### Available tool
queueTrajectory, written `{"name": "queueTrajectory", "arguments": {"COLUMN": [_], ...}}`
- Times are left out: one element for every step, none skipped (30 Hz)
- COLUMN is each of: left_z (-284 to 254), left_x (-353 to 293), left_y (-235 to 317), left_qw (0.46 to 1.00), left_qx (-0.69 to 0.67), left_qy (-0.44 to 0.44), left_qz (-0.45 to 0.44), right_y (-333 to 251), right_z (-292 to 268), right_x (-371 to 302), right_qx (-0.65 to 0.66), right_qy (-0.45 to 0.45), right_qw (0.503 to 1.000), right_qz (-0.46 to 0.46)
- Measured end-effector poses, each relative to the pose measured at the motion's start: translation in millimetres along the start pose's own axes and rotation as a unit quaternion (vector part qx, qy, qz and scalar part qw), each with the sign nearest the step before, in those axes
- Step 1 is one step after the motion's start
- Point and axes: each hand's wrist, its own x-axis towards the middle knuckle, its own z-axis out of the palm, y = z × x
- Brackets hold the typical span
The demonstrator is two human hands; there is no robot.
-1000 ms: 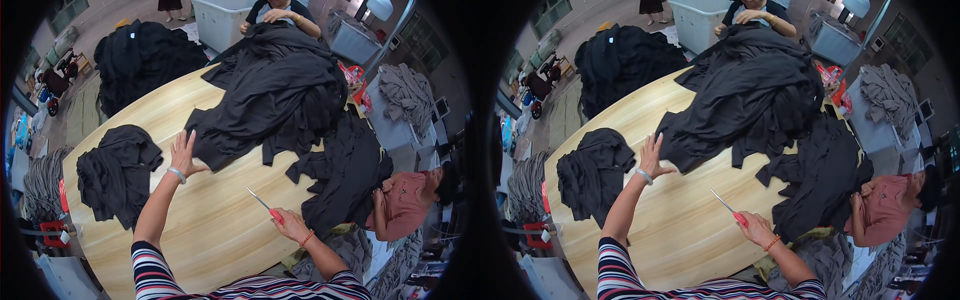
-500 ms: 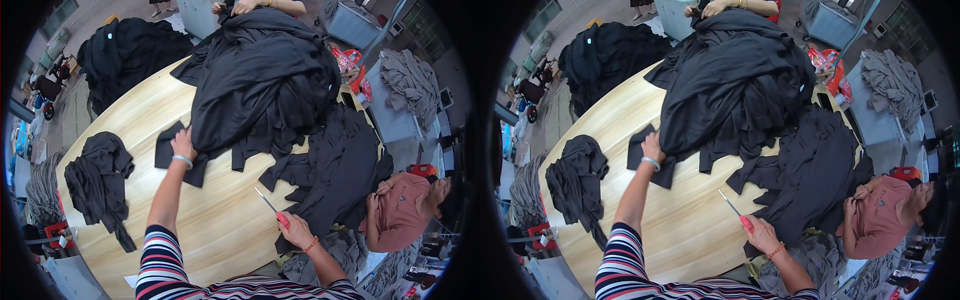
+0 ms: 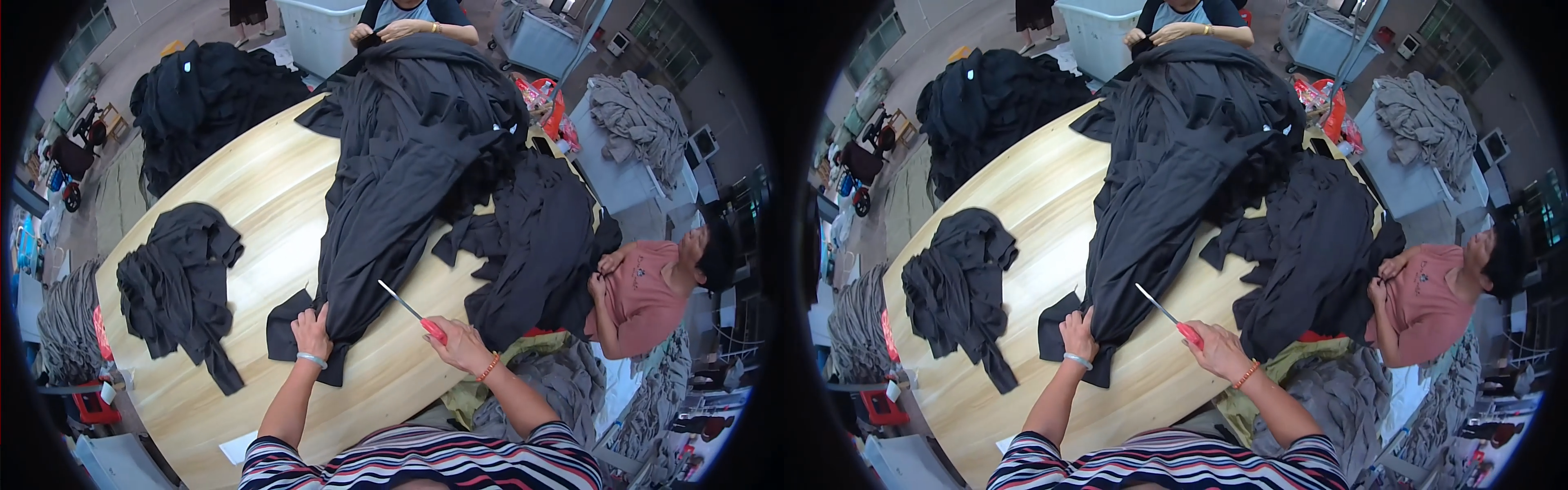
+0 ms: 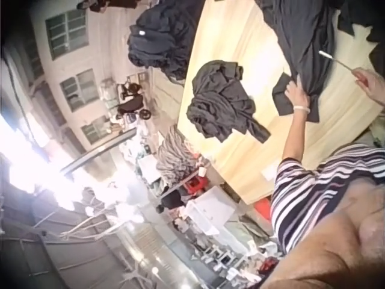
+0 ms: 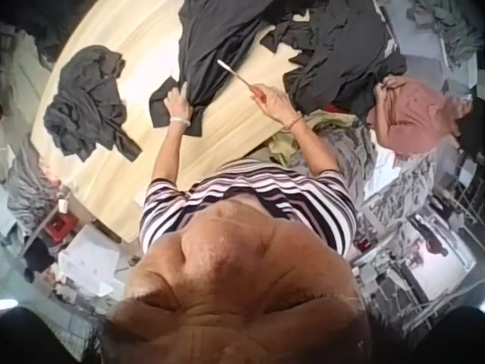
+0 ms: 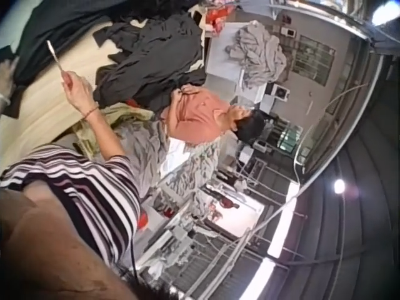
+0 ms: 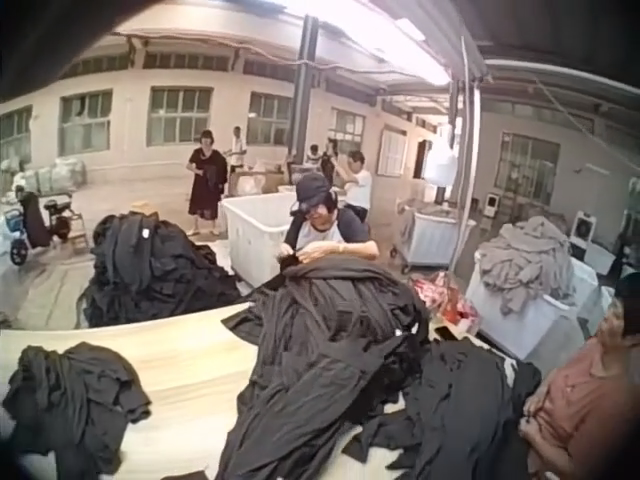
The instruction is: Trimming loose threads from black fabric garments using a pair of scissors.
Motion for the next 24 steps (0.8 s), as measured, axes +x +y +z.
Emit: {"name": "queueTrajectory", "arguments": {"left_z": [-5.7, -8.3, -9.1, -10.5, -12.5, -15.0, -16.6, -19.5, -23.7, -27.1, -30.8, -36.0, -43.3, -47.3, -44.6, -45.7, -49.0, -50.3, -51.1, -50.2, -47.7, -48.0, -48.6, -48.0], "left_x": [-16.0, -31.7, -49.2, -65.2, -81.1, -97.7, -114.1, -130.7, -147.2, -164.7, -179.9, -194.2, -205.2, -215.0, -225.7, -229.8, -231.3, -230.9, -229.4, -226.3, -220.6, -217.1, -210.6, -200.8], "left_y": [-5.5, -12.8, -19.8, -26.6, -32.2, -37.8, -42.2, -46.3, -50.2, -54.6, -59.6, -64.0, -67.7, -72.7, -81.5, -87.3, -91.3, -94.2, -95.9, -96.0, -96.6, -96.4, -93.7, -92.8], "left_qw": [1.0, 1.0, 1.0, 1.0, 1.0, 1.0, 0.999, 1.0, 0.999, 0.998, 0.997, 0.997, 0.994, 0.991, 0.988, 0.988, 0.984, 0.979, 0.979, 0.978, 0.98, 0.982, 0.985, 0.986], "left_qx": [-0.006, -0.007, -0.005, -0.002, -0.005, 0.0, 0.005, 0.002, 0.001, 0.001, 0.004, 0.003, 0.001, -0.002, 0.002, 0.001, 0.001, 0.001, -0.004, -0.004, -0.002, 0.0, -0.001, 0.003], "left_qy": [-0.002, -0.003, -0.012, -0.02, -0.022, -0.012, -0.001, -0.004, -0.015, -0.026, -0.028, -0.03, -0.049, -0.067, -0.074, -0.076, -0.091, -0.107, -0.114, -0.117, -0.107, -0.101, -0.085, -0.074], "left_qz": [0.004, 0.0, 0.0, 0.002, -0.001, 0.015, 0.032, 0.029, 0.045, 0.059, 0.076, 0.074, 0.095, 0.117, 0.132, 0.136, 0.154, 0.174, 0.17, 0.171, 0.17, 0.161, 0.153, 0.151], "right_y": [-11.5, -23.8, -36.7, -45.7, -50.8, -57.4, -65.7, -70.1, -72.1, -74.6, -78.4, -81.9, -83.4, -83.9, -80.6, -77.2, -75.0, -71.6, -71.5, -66.5, -59.9, -57.0, -52.0, -43.0], "right_z": [7.1, 14.3, 20.1, 27.6, 36.5, 44.0, 49.2, 56.2, 64.1, 72.0, 77.1, 82.4, 88.6, 95.0, 105.0, 115.1, 123.5, 130.4, 135.9, 137.2, 138.7, 142.6, 140.3, 137.5], "right_x": [-2.9, -3.0, -2.6, -1.0, 1.1, 2.9, 4.7, 5.2, 6.0, 6.9, 8.7, 10.5, 13.0, 17.1, 24.6, 31.9, 39.2, 45.7, 52.4, 55.6, 58.0, 60.5, 58.5, 58.9], "right_qx": [-0.001, -0.002, -0.01, -0.011, -0.012, -0.012, -0.012, -0.013, -0.005, 0.003, 0.008, 0.009, 0.022, 0.035, 0.055, 0.056, 0.043, 0.03, 0.006, 0.008, -0.028, -0.063, -0.055, -0.063], "right_qy": [0.004, 0.008, -0.012, -0.017, -0.009, -0.001, -0.013, -0.017, -0.011, -0.006, -0.014, -0.018, -0.006, 0.008, 0.004, 0.007, 0.016, 0.025, -0.005, -0.005, -0.029, -0.061, -0.05, -0.024], "right_qw": [1.0, 0.999, 0.999, 0.999, 0.998, 0.996, 0.997, 0.997, 0.996, 0.995, 0.995, 0.995, 0.994, 0.991, 0.988, 0.988, 0.987, 0.986, 0.992, 0.993, 0.997, 0.996, 0.997, 0.997], "right_qz": [-0.021, -0.045, -0.038, -0.038, -0.061, -0.084, -0.079, -0.077, -0.086, -0.096, -0.095, -0.094, -0.111, -0.127, -0.144, -0.141, -0.152, -0.162, -0.122, -0.12, -0.07, -0.025, -0.022, -0.024]}}
